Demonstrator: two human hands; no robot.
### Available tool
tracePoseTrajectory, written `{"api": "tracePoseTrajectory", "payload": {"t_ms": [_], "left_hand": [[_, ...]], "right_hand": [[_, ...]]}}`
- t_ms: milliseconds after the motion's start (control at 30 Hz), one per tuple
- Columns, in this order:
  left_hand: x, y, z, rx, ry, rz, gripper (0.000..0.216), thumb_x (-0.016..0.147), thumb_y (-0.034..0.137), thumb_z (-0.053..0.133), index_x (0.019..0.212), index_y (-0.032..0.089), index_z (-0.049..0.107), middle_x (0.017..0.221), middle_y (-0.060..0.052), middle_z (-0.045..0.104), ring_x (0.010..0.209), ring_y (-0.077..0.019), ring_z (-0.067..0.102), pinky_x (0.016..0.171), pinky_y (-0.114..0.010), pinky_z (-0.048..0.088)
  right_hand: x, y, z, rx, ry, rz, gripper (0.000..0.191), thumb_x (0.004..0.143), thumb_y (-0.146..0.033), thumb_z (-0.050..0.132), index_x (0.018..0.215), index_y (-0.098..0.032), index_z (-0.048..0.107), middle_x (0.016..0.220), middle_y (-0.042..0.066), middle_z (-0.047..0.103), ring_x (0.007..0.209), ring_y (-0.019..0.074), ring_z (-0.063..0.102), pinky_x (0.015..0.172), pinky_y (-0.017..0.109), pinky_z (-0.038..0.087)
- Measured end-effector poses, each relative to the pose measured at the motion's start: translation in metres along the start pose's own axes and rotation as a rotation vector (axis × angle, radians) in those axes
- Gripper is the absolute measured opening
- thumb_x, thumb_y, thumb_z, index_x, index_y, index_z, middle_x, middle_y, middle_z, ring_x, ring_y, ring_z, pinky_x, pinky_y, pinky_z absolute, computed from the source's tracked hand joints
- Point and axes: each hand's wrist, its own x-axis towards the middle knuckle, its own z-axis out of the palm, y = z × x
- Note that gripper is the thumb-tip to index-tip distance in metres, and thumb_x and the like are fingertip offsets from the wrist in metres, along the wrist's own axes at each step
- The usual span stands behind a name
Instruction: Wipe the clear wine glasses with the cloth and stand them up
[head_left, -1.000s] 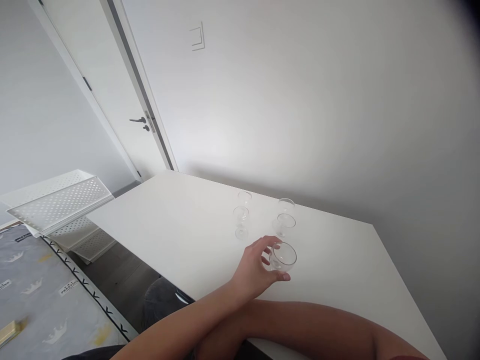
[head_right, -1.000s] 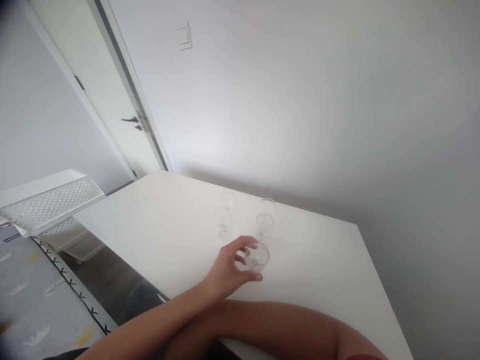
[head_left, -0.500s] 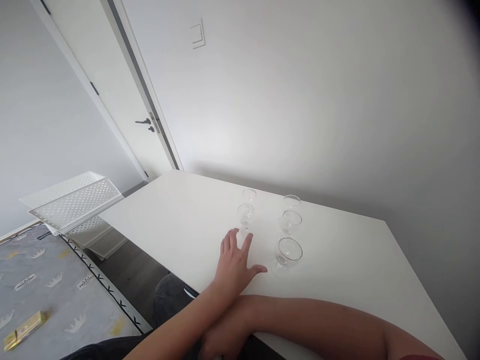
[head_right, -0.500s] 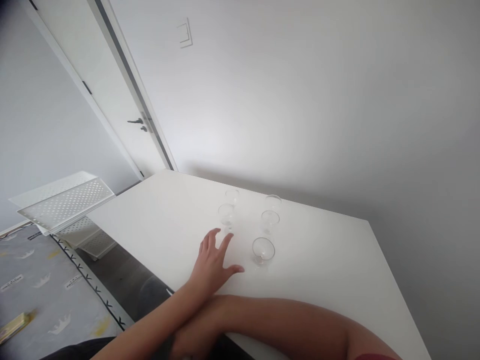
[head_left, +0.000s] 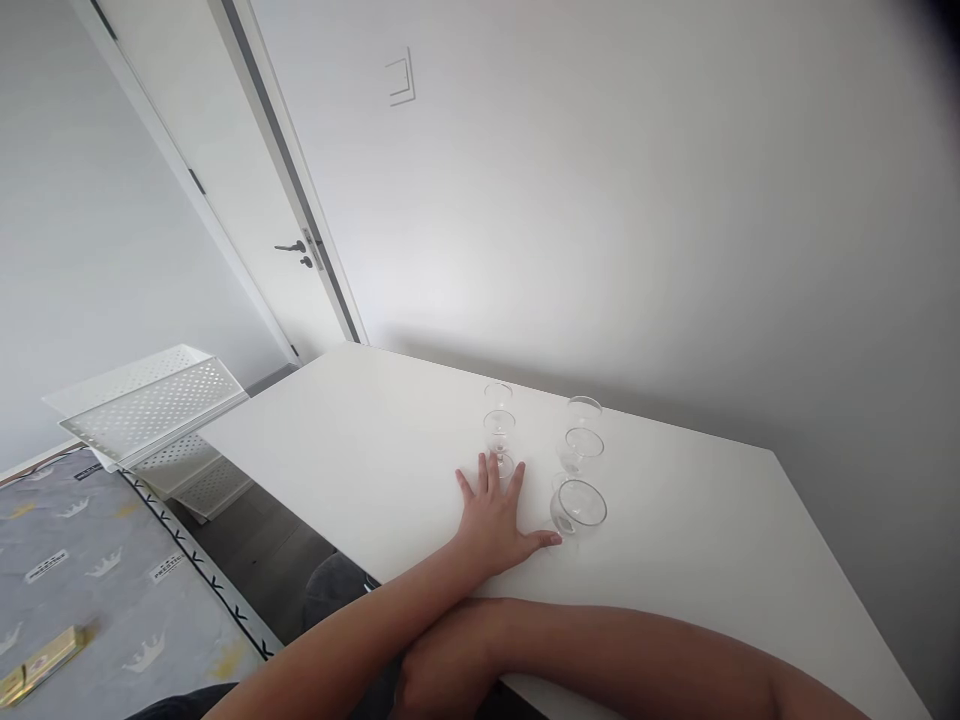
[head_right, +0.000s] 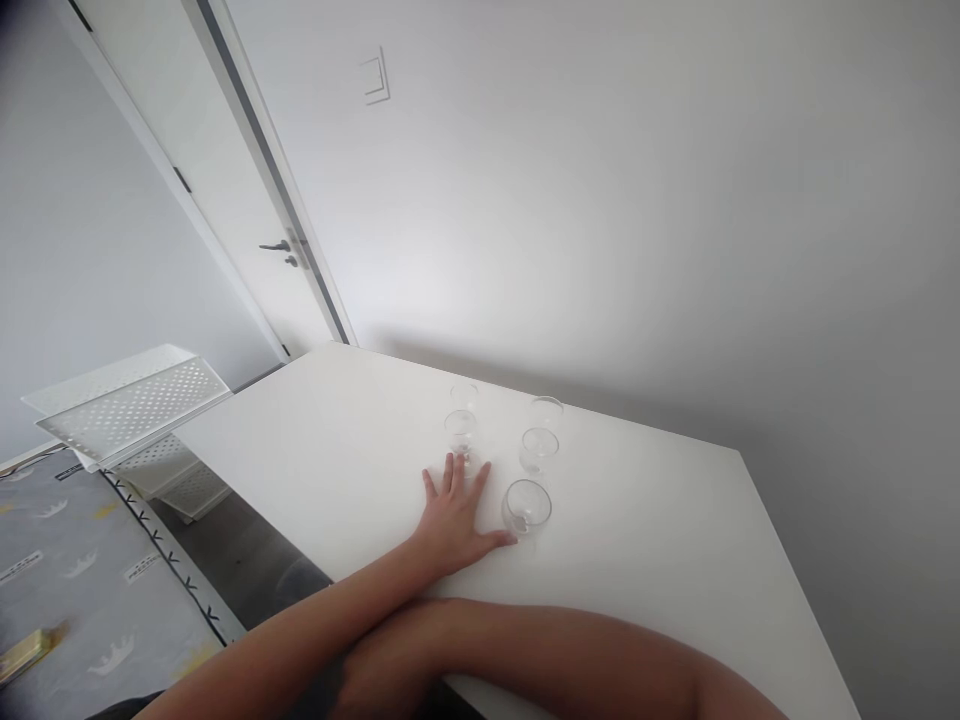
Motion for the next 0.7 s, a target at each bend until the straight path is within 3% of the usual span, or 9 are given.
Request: {"api": "tracePoseTrajectory", "payload": {"t_ms": [133,367,567,700], "left_hand": [[0.005,0.003,0.002,0.0,-0.005,0.01,0.112,0.081,0.088,0.048,0.17,0.028,0.014,0.176,-0.019,-0.009,0.159,-0.0427,-0.021,0.117,-0.078,-0.016],[0.013,0.018,0.007,-0.055,-0.006,-0.034,0.122,0.075,0.09,0.052,0.17,0.025,0.014,0.175,-0.017,-0.015,0.154,-0.0497,-0.028,0.117,-0.078,-0.018],[0.009,0.016,0.006,-0.018,-0.014,0.015,0.102,0.087,0.085,0.038,0.17,0.029,0.015,0.176,-0.013,-0.01,0.156,-0.0521,-0.022,0.116,-0.081,-0.015],[-0.002,0.003,0.007,0.05,0.013,0.04,0.088,0.097,0.076,0.026,0.17,0.027,0.019,0.177,-0.015,0.0,0.161,-0.047,-0.01,0.115,-0.085,-0.009]], "right_hand": [[0.002,0.009,0.005,0.088,0.024,0.057,0.019,0.08,-0.012,0.072,0.076,-0.024,0.057,0.074,-0.003,0.066,0.07,0.0194,0.065,0.071,0.029,0.049],[0.01,0.025,0.018,0.127,-0.009,-0.035,0.018,0.08,-0.01,0.07,0.082,-0.023,0.057,0.084,-0.001,0.067,0.084,0.0203,0.067,0.082,0.028,0.051],[0.009,0.021,0.014,0.087,-0.026,-0.052,0.015,0.081,-0.014,0.068,0.082,-0.023,0.056,0.084,0.0,0.067,0.081,0.0212,0.067,0.079,0.029,0.051],[0.004,0.01,0.008,0.036,-0.006,0.027,0.02,0.079,-0.011,0.071,0.078,-0.023,0.055,0.076,-0.002,0.065,0.071,0.0189,0.063,0.071,0.028,0.047]]}}
